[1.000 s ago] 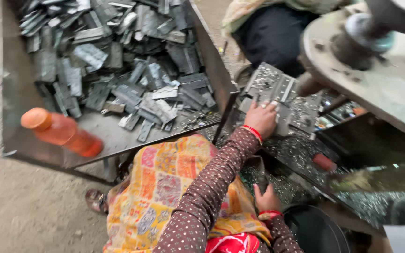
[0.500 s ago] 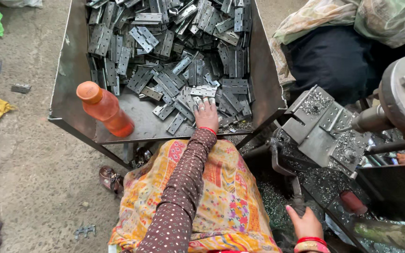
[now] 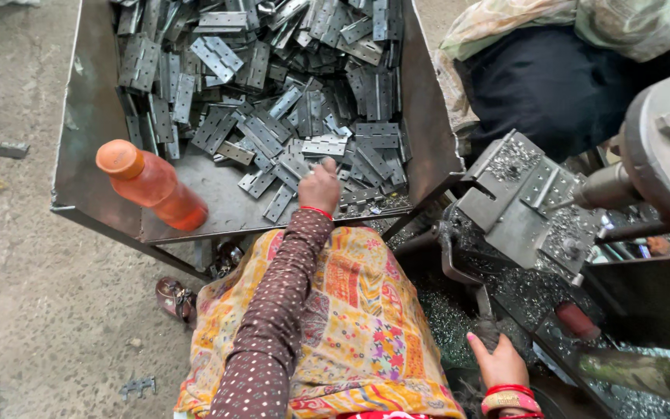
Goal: The person picks up metal plates from a container and places them into a machine one by one. They operate a lever to press the machine down on each plate before removing the finished part.
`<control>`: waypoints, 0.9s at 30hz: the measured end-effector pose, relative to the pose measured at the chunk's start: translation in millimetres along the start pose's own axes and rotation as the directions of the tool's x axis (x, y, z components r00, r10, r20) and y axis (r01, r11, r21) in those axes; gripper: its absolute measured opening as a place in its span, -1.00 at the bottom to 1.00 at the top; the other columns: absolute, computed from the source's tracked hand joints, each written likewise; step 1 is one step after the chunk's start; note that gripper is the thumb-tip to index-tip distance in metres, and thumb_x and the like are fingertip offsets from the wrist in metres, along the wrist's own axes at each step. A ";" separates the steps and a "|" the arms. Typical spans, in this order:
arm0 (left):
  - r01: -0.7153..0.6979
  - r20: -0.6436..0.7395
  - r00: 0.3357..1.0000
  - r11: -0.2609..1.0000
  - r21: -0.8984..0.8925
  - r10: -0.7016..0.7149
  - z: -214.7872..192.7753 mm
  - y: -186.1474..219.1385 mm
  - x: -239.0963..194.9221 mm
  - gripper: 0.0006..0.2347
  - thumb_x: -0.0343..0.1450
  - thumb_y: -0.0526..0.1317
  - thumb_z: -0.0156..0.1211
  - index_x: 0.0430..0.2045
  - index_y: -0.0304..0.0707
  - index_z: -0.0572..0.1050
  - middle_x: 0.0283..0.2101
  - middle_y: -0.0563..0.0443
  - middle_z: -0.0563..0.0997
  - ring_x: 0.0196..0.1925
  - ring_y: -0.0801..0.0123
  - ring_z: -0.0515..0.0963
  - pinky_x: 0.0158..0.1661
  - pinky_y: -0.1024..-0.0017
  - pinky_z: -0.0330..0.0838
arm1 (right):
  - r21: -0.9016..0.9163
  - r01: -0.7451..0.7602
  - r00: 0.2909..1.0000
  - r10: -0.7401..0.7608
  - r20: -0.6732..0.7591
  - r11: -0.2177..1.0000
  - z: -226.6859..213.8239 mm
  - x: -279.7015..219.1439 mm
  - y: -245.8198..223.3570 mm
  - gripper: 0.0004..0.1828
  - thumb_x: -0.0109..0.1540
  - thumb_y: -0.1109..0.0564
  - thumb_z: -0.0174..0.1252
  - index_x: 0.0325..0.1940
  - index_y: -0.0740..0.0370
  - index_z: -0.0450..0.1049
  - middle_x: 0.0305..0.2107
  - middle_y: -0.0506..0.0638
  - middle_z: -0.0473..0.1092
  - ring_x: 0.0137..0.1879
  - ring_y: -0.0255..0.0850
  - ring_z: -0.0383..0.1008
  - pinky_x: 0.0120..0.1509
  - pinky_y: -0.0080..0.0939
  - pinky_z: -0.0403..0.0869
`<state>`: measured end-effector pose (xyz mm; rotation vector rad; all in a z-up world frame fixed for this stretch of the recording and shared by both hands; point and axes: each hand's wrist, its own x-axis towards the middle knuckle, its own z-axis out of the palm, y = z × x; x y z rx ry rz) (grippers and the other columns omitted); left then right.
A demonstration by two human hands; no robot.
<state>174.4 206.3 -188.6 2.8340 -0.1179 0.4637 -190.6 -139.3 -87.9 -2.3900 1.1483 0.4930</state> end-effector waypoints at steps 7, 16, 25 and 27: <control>0.209 0.022 0.953 0.608 -0.766 -0.301 -96.2 52.2 7.1 -0.81 0.50 -0.27 0.03 -0.09 -0.38 0.29 -0.35 -0.41 0.62 -0.27 -0.39 0.60 -0.30 -0.10 0.42 | -0.012 0.170 0.976 -0.170 -0.135 0.985 17.4 9.7 9.4 -0.28 0.12 -0.42 0.24 0.04 0.22 0.51 -0.23 0.32 0.57 -0.03 0.27 0.58 0.06 0.16 0.53; -0.464 -0.140 0.885 0.867 -0.182 0.444 -183.7 246.8 -50.9 -0.65 0.42 0.01 0.08 -0.14 -0.30 0.53 0.21 -0.27 0.47 0.25 -0.11 0.46 0.17 -0.13 0.31 | 0.006 0.170 0.976 -0.167 -0.140 0.985 17.0 1.2 1.8 -0.27 0.10 -0.46 0.22 0.04 0.16 0.49 -0.23 0.30 0.57 -0.03 0.25 0.58 0.08 0.16 0.53; -0.585 0.002 0.785 0.741 -0.330 0.620 -169.1 271.8 -113.9 -0.65 0.40 -0.08 0.09 -0.04 -0.30 0.59 0.28 -0.08 0.45 0.37 0.05 0.34 0.23 -0.12 0.17 | 0.022 0.156 0.982 -0.153 -0.109 0.987 21.0 9.0 3.3 -0.25 0.10 -0.47 0.22 0.04 0.18 0.48 -0.22 0.32 0.56 0.00 0.28 0.57 0.10 0.19 0.52; -0.604 -0.028 0.780 0.740 -0.297 0.625 -164.3 275.7 -108.8 -0.65 0.36 -0.10 0.09 -0.06 -0.30 0.59 0.23 -0.07 0.48 0.35 0.05 0.37 0.27 -0.15 0.16 | 0.073 0.174 0.980 -0.165 -0.112 0.982 19.9 5.8 2.4 -0.28 0.08 -0.44 0.22 0.04 0.15 0.49 -0.20 0.31 0.55 0.01 0.28 0.56 0.09 0.20 0.51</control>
